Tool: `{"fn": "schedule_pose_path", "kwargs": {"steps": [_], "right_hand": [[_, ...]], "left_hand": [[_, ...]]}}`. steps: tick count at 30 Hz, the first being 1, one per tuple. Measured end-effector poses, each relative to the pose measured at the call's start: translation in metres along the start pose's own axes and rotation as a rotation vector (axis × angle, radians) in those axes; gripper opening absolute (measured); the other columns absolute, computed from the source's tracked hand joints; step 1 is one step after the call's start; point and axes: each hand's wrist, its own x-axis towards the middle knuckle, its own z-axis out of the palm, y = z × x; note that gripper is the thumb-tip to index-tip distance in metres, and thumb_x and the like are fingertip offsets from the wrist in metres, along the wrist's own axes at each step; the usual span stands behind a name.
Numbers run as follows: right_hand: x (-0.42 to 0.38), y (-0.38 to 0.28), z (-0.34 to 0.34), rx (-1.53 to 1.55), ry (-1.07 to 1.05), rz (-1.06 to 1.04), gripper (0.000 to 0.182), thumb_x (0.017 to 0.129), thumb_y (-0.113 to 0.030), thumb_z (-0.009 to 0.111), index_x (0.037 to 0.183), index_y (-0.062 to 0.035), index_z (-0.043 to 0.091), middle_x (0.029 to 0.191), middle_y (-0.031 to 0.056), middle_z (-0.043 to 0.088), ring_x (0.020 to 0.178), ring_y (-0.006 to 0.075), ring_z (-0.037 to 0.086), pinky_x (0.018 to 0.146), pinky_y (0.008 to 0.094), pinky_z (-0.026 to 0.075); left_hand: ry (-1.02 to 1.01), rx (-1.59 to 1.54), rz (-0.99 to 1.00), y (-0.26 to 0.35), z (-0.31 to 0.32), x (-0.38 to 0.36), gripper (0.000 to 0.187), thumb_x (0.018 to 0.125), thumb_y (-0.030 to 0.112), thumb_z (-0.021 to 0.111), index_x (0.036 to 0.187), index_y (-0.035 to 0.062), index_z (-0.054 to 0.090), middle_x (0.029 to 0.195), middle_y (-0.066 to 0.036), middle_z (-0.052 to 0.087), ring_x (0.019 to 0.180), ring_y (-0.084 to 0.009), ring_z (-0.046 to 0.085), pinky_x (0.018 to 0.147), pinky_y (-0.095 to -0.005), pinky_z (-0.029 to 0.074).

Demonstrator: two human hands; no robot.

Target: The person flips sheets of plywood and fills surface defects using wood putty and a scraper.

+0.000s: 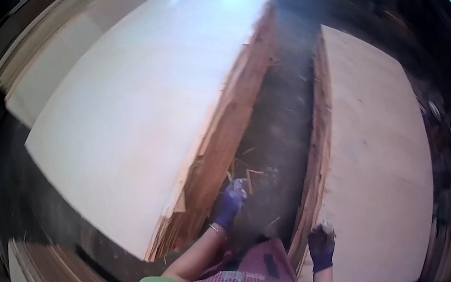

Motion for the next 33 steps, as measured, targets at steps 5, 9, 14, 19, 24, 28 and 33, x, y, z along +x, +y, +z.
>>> {"fn": "schedule_pose_path", "kwargs": {"steps": [5,9,14,19,24,28,33], "right_hand": [[0.068,-0.026,0.014,0.037,0.090,-0.022,0.027,0.089,-0.023,0.062,0.110,-0.0082,0.058,0.098,0.0062,0.062,0.088,0.0200,0.059,0.078,0.0323,0.049],[0.135,-0.057,-0.005,-0.057,0.152,-0.093,0.033,0.087,-0.023,0.064,0.114,-0.0054,0.056,0.101,0.0073,0.062,0.091,0.0208,0.060,0.078,0.0315,0.050],[0.240,-0.120,-0.034,-0.079,0.230,-0.197,0.039,0.087,-0.021,0.064,0.119,-0.0021,0.053,0.106,0.0081,0.062,0.092,0.0213,0.062,0.078,0.0321,0.052],[0.338,-0.193,-0.050,0.000,0.343,-0.290,0.040,0.089,-0.020,0.053,0.125,-0.0022,0.051,0.110,0.0110,0.062,0.093,0.0238,0.061,0.081,0.0336,0.051],[0.433,-0.258,-0.049,0.104,0.264,-0.369,0.042,0.092,-0.023,0.049,0.129,-0.0029,0.047,0.119,0.0119,0.059,0.106,0.0239,0.058,0.087,0.0331,0.048],[0.508,-0.287,-0.076,0.165,0.265,-0.432,0.044,0.092,-0.024,0.054,0.130,-0.0032,0.047,0.123,0.0113,0.057,0.106,0.0240,0.057,0.087,0.0325,0.048],[0.602,-0.328,-0.134,0.200,0.397,-0.468,0.049,0.090,-0.024,0.059,0.133,-0.0042,0.046,0.128,0.0083,0.055,0.107,0.0234,0.057,0.087,0.0316,0.048]], "left_hand": [[-0.274,0.244,-0.234,-0.056,0.052,0.071,0.031,0.100,0.032,0.047,0.109,0.0066,0.063,0.067,0.006,0.047,0.060,-0.0032,0.043,0.054,-0.0215,0.037],[-0.390,0.282,-0.206,-0.072,0.123,0.136,0.035,0.098,0.037,0.048,0.109,0.0054,0.059,0.077,0.001,0.053,0.066,-0.0081,0.048,0.060,-0.0248,0.042],[-0.450,0.362,-0.374,-0.105,0.181,0.259,0.034,0.098,0.035,0.046,0.111,0.0051,0.056,0.085,-0.003,0.055,0.075,-0.0115,0.051,0.070,-0.0276,0.045],[-0.515,0.534,-0.338,-0.128,0.235,0.361,0.021,0.095,0.018,0.050,0.108,0.0029,0.056,0.078,-0.003,0.055,0.061,-0.0123,0.053,0.056,-0.0278,0.047],[-0.428,0.313,-0.473,-0.140,0.305,0.443,0.019,0.098,0.013,0.045,0.107,-0.0012,0.054,0.087,-0.006,0.058,0.072,-0.0151,0.064,0.063,-0.0261,0.054],[-0.428,0.447,-0.634,-0.175,0.354,0.515,0.019,0.098,0.012,0.045,0.110,-0.0014,0.052,0.090,-0.006,0.058,0.071,-0.0152,0.064,0.064,-0.0257,0.054],[-0.594,0.873,-0.406,-0.237,0.461,0.641,0.019,0.095,0.017,0.053,0.094,-0.0005,0.058,0.074,-0.006,0.061,0.061,-0.0137,0.058,0.058,-0.0310,0.049]]}}
